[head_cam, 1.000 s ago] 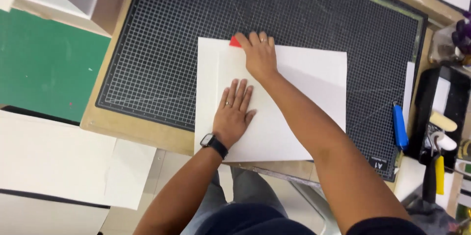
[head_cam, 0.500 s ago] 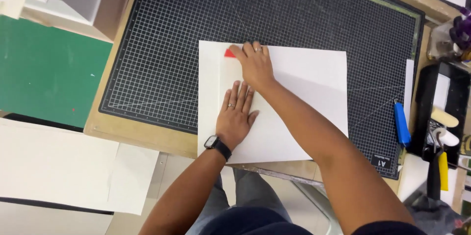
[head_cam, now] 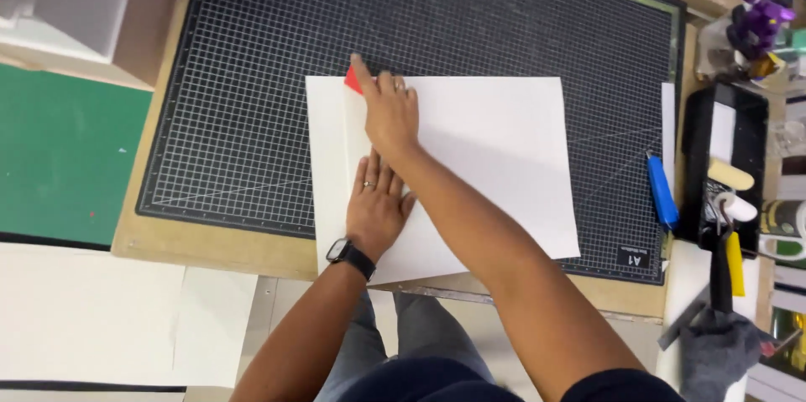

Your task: Smoothing a sheet of paper onto a cardboard base using a squeegee and applying adhesive to cardboard strips.

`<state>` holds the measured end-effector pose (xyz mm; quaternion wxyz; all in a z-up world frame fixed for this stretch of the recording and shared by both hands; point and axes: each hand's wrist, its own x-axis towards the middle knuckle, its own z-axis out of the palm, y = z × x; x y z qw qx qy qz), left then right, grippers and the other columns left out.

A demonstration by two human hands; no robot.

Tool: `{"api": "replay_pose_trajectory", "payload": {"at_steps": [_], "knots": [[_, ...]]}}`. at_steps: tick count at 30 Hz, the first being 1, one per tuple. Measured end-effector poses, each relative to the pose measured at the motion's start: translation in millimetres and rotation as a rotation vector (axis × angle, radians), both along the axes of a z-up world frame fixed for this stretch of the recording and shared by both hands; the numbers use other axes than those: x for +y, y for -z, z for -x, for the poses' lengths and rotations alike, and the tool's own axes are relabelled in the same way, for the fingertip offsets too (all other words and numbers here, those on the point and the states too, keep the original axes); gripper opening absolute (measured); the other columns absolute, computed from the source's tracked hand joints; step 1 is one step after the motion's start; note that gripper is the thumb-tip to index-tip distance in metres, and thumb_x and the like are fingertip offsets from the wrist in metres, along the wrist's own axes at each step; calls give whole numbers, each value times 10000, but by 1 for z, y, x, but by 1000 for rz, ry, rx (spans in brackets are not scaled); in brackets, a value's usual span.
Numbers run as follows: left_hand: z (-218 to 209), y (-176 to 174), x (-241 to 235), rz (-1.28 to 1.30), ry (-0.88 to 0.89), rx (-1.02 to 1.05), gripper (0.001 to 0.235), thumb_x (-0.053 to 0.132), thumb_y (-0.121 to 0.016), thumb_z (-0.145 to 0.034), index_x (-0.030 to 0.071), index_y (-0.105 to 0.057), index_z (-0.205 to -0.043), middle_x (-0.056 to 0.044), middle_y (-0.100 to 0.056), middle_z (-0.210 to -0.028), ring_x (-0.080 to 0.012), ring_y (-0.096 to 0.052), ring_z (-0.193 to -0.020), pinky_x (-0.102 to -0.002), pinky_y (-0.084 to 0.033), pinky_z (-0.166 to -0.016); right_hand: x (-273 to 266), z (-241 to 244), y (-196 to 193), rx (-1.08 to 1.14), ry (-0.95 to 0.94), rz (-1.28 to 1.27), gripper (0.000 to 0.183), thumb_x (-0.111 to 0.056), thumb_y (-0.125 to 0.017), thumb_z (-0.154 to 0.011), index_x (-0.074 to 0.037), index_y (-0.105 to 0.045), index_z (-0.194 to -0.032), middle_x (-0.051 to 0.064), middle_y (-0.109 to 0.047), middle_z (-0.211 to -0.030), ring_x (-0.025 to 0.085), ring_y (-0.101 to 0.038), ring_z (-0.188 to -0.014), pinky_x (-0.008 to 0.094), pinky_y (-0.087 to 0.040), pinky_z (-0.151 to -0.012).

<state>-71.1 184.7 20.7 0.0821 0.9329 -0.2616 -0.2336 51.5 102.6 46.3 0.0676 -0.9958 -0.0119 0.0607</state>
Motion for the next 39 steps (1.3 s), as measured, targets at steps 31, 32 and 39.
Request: {"api": "replay_pose_trajectory", "payload": {"at_steps": [31, 32, 39], "knots": [[8, 4, -22, 35, -136, -289, 722, 566, -308, -1051, 207, -167, -1661, -33, -47, -1756, -286, 10, -1602, -439, 25, -1300, -346, 41, 29, -228, 624, 60, 688, -210, -627, -1040, -343, -267, -1612, 120, -606, -1336, 401, -572, -1280, 640, -430, -997], [9, 4, -35, 108, -189, -301, 742, 532, -407, -1023, 152, -239, -1639, -77, -126, -1741, -317, -44, -1599, -466, -24, -1296, -341, 52, 6, -244, 549, -16, 681, -201, -617, -1045, -307, -281, -1627, 120, -604, -1370, 393, -573, -1290, 634, -425, -1012], [-30, -5, -157, 186, -110, -177, 795, 636, -356, -1029, 185, -184, -1660, -108, -76, -1741, -382, 37, -1589, -545, 31, -1277, -354, 216, 29, -80, -139, 95, 286, -270, -517, -1001, -167, -713, -1181, 81, -652, -1072, 355, -582, -1130, 530, -413, -952]]}}
